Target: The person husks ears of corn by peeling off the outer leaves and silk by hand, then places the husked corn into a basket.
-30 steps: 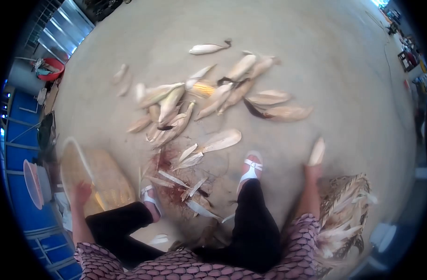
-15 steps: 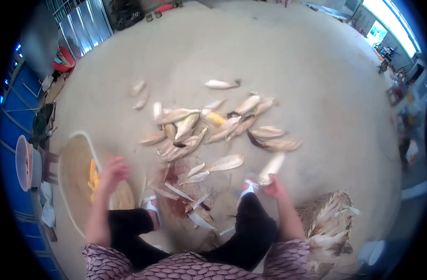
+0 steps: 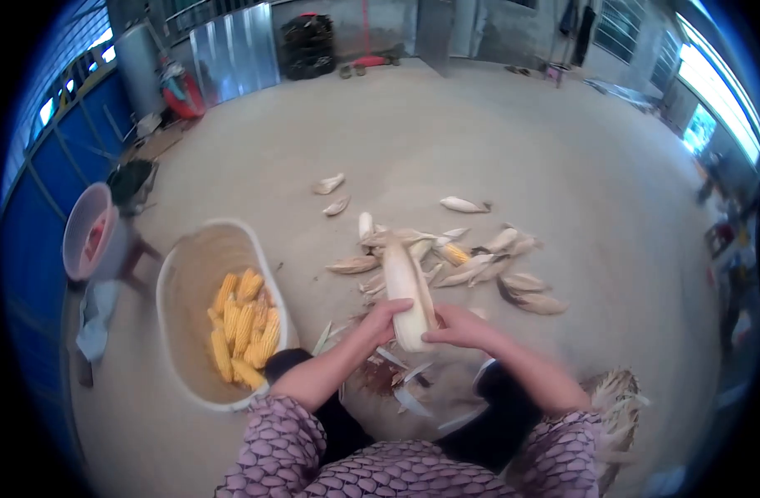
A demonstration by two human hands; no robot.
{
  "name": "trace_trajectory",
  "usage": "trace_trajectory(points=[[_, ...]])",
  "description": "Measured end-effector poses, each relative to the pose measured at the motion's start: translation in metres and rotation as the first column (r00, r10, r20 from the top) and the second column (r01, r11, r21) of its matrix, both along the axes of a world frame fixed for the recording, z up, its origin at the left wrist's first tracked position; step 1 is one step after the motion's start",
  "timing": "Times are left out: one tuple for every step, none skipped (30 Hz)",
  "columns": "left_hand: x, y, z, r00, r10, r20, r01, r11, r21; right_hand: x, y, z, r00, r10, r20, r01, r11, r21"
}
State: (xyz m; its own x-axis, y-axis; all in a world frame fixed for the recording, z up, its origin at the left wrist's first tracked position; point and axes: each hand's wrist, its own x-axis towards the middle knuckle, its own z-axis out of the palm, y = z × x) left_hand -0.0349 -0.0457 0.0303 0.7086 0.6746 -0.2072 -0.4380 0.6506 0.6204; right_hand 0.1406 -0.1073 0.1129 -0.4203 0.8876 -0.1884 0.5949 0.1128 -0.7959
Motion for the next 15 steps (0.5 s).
trace_trajectory(points=[[-0.008, 0.001, -0.004, 0.999, -0.003, -0.042, 0.003, 1.000, -0.006, -0.007, 0.002, -0.005, 0.994, -0.054, -0.095, 0.037, 0.984, -0.176], [-0.016, 0.001, -0.007, 0.999, 0.010, -0.041, -0.010, 1.000, -0.006, -0.011, 0.006, -0.009, 0.975, -0.134, -0.176, 0.066, 0.936, -0.346], [-0.021, -0.002, 0.000, 0.999, 0.017, -0.051, -0.017, 1.000, 0.013, -0.011, 0.013, -0.017, 0.975, -0.132, -0.177, 0.064, 0.937, -0.344], [-0.023, -0.006, 0.009, 0.998, 0.019, -0.062, -0.017, 0.999, 0.031, -0.009, 0.020, -0.026, 0.932, -0.252, -0.259, 0.148, 0.920, -0.363], [-0.025, -0.010, 0.018, 0.998, 0.015, -0.065, -0.013, 1.000, 0.027, -0.007, 0.023, -0.034, 0.867, -0.367, -0.336, 0.226, 0.892, -0.392], [-0.027, -0.014, 0.032, 0.988, 0.045, -0.149, -0.019, 0.985, 0.174, -0.009, 0.024, -0.036, 0.865, -0.371, -0.338, 0.225, 0.889, -0.398], [-0.029, -0.016, 0.038, 0.970, 0.085, -0.229, -0.008, 0.949, 0.316, -0.012, 0.025, -0.038, 0.787, -0.424, -0.449, 0.265, 0.889, -0.374], [-0.029, -0.014, 0.033, 0.968, 0.077, -0.238, 0.001, 0.950, 0.311, -0.013, 0.027, -0.040, 0.691, -0.466, -0.552, 0.313, 0.882, -0.353], [-0.029, -0.010, 0.025, 0.889, 0.157, -0.429, 0.085, 0.867, 0.491, -0.015, 0.027, -0.039, 0.681, -0.478, -0.555, 0.321, 0.876, -0.361], [-0.028, -0.008, 0.017, 0.772, 0.265, -0.578, 0.212, 0.750, 0.627, -0.020, 0.027, -0.036, 0.627, -0.482, -0.612, 0.346, 0.876, -0.336], [-0.026, -0.008, 0.009, 0.770, 0.240, -0.591, 0.237, 0.752, 0.614, -0.023, 0.025, -0.037, 0.566, -0.488, -0.665, 0.378, 0.870, -0.317], [-0.022, -0.008, 0.005, 0.764, 0.271, -0.585, 0.209, 0.754, 0.623, -0.022, 0.025, -0.039, 0.547, -0.509, -0.665, 0.396, 0.857, -0.331], [-0.017, -0.006, 0.003, 0.759, 0.306, -0.575, 0.178, 0.752, 0.635, -0.020, 0.027, -0.041, 0.541, -0.522, -0.659, 0.403, 0.849, -0.341], [-0.014, -0.004, 0.003, 0.762, 0.287, -0.581, 0.197, 0.751, 0.630, -0.017, 0.028, -0.043, 0.538, -0.531, -0.655, 0.408, 0.844, -0.349], [-0.011, -0.004, 0.008, 0.737, 0.295, -0.608, 0.219, 0.747, 0.628, -0.014, 0.030, -0.053, 0.526, -0.543, -0.655, 0.421, 0.835, -0.355]])
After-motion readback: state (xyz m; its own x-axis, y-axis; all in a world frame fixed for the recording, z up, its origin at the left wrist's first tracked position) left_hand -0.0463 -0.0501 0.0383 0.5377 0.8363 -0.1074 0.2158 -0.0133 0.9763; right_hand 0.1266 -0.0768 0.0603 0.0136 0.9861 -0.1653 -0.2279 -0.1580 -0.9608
